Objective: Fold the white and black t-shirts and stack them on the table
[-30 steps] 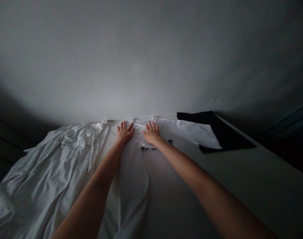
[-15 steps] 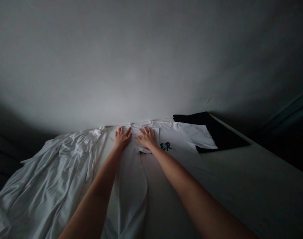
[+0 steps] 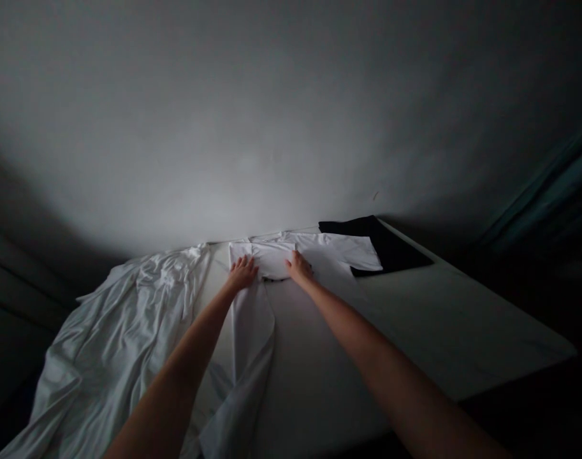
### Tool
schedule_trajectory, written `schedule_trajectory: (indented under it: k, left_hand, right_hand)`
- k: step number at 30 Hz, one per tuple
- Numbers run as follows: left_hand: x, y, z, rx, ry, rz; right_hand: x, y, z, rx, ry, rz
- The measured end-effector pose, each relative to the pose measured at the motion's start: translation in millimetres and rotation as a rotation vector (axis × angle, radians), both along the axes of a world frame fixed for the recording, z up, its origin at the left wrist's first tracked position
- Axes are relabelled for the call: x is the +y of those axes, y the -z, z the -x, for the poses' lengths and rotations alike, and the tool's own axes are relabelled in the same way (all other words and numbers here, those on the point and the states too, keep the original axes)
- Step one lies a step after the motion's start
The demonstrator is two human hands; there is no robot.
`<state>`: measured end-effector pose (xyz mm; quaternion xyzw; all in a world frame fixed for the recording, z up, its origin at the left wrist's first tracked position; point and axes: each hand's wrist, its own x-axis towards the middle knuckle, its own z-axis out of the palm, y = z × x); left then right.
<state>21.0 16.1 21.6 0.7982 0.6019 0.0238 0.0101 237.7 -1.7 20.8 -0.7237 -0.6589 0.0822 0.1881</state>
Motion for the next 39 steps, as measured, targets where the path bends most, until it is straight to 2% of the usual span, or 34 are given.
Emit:
schedule_trajectory:
  k: [3,6,8,14,19,23,31,39]
  left_hand:
    - [-37,10.7,-6,-0.06,0.08,0.0]
    - [-62,10.7,-17,-0.105,0.035,0.053]
    - [-68,5.4,-25,-0.129,0.0,0.072]
    - [-60,-7.7,-44,-0.179,-0.046,0.026]
    - [-58,-2.6,-45,-0.185,-0.032,-0.057]
    - [-61,-1.1,-42,-0.187,-0.007,-0.074]
    - [-62,-5.2,-41,-0.219,-0.002,-0.03]
    - [-61,-7.5,-40,-0.211,-0.004,-0.011]
  right_hand:
    - [-12,-3.4,0,0.133,0.107,-0.008]
    - [-14,-9.0,0,0.19,0.16,0.04]
    - [-11,-12.8,1,0.215,0.168,0.071]
    - [-6,-18.8,6,0.281,0.106,0.039]
    - [-13,-14.6,7,0.31,0.012,-0.065]
    - [-17,-10.5,5,0.348,0.001,-0.081]
    - [-19,-6.6,-9,0.54,0.114,0.043]
    - [-30,-6.2,-15,0.798,0.063,0.203]
